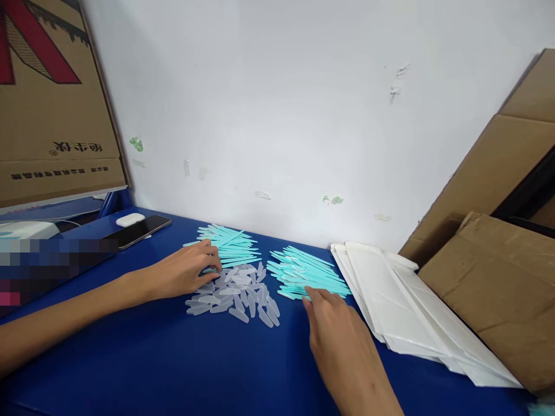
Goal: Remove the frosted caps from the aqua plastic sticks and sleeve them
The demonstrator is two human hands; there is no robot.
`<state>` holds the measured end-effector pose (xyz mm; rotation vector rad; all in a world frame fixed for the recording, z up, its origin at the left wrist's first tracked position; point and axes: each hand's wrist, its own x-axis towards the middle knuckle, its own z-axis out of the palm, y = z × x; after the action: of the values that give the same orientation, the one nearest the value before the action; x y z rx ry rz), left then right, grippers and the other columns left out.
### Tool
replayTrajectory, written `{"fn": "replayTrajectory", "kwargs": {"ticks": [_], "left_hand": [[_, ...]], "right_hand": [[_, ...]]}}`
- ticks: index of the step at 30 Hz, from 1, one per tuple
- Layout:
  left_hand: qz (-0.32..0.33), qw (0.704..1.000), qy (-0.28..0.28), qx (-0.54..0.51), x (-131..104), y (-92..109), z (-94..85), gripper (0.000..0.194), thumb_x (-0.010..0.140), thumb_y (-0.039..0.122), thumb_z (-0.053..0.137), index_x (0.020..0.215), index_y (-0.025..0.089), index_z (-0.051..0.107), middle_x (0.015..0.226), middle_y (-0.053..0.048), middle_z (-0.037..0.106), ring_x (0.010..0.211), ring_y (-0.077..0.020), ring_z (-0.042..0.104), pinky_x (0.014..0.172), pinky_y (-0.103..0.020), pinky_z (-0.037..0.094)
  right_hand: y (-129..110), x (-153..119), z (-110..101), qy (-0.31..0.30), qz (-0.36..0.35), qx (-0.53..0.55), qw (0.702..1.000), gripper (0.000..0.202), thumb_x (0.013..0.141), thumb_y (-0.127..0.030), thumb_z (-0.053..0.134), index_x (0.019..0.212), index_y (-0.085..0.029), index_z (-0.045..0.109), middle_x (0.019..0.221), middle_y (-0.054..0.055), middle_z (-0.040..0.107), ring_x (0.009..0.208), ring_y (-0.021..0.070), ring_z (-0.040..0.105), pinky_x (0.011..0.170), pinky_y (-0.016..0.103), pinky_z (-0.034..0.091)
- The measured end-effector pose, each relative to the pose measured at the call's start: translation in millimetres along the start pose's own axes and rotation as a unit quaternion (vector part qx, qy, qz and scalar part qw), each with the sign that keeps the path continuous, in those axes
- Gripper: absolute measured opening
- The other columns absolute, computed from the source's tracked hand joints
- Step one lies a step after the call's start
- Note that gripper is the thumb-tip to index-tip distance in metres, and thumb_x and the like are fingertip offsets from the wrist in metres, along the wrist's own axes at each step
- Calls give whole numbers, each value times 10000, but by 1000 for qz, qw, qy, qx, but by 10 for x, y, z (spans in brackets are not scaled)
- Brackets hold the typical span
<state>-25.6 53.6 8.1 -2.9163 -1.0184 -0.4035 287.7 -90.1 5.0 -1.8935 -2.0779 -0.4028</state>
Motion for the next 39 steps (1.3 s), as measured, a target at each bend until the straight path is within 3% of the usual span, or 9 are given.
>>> {"fn": "replayTrajectory", "kwargs": {"ticks": [4, 14, 18, 21, 24, 27, 31, 36, 39], "left_hand": [[-3, 1000, -2, 4, 5, 13, 19, 140, 959, 214, 602, 946, 196, 740, 927, -80, 678, 931, -253, 601, 852, -358, 441], [13, 1000, -1, 21, 5, 49, 36, 199, 998, 204, 507, 949, 166, 697, 938, -92, 649, 945, -259, 595, 910, -375, 430], [19, 999, 9, 24, 13, 103, 11, 239, 1014, 214, 452, 924, 155, 665, 913, -99, 638, 884, -244, 593, 871, -366, 446], [8, 999, 29, 21, 19, 122, -18, 235, 1027, 241, 430, 952, 156, 636, 909, -92, 646, 851, -235, 586, 793, -349, 458], [-15, 997, 74, -17, 24, 134, -45, 253, 1044, 296, 420, 1032, 174, 641, 972, -86, 682, 903, -234, 608, 765, -337, 483], [-40, 987, 117, -106, 29, 196, -84, 304, 1048, 367, 444, 1210, 208, 646, 1059, -76, 715, 922, -218, 646, 719, -308, 516], [-73, 952, 123, -269, 36, 360, -151, 295, 1009, 414, 543, 1193, 226, 676, 991, -55, 750, 831, -189, 687, 704, -301, 545], [-114, 854, 65, -504, 29, 500, -162, 279, 944, 460, 656, 1057, 205, 648, 876, -53, 782, 822, -190, 736, 649, -259, 541], [-127, 824, 46, -550, 23, 528, -136, 274, 925, 449, 681, 1008, 192, 637, 890, -77, 794, 808, -185, 735, 596, -233, 506]], "right_hand": [[104, -101, 229, -88, -19, 29, 995, 472, 981, -180, 365, 1371, -126, 624, 1345, 151, 671, 1218, 311, 656, 910, 447, 591], [62, -82, 184, -134, 23, 17, 991, 465, 949, -170, 449, 1390, -139, 595, 1363, 173, 649, 1130, 335, 686, 871, 474, 584], [70, -53, 112, -136, 33, 51, 989, 243, 928, -177, 507, 1062, -223, 704, 1044, 97, 742, 877, 255, 721, 711, 365, 566], [106, -46, 100, -129, 24, 69, 989, 166, 902, -173, 543, 800, -250, 649, 807, 41, 702, 751, 223, 685, 614, 312, 496], [135, -40, 96, -109, -9, 50, 993, 199, 920, -192, 536, 738, -252, 592, 770, 38, 692, 709, 224, 673, 584, 309, 438], [107, -21, 56, -108, 22, 20, 994, 179, 986, -224, 440, 833, -250, 531, 702, 30, 680, 611, 228, 661, 506, 304, 348], [-45, 28, -52, -93, 62, 32, 993, 166, 1049, -280, 312, 1044, -247, 475, 655, 5, 664, 564, 239, 668, 473, 293, 277], [-285, 65, -228, -95, -42, 148, 983, 209, 1079, -372, 317, 1196, -308, 477, 843, -11, 704, 673, 221, 686, 582, 304, 379], [-353, 50, -304, -121, -62, 195, 971, 193, 1077, -341, 354, 1202, -345, 502, 883, -36, 706, 735, 208, 691, 622, 298, 399]]}}
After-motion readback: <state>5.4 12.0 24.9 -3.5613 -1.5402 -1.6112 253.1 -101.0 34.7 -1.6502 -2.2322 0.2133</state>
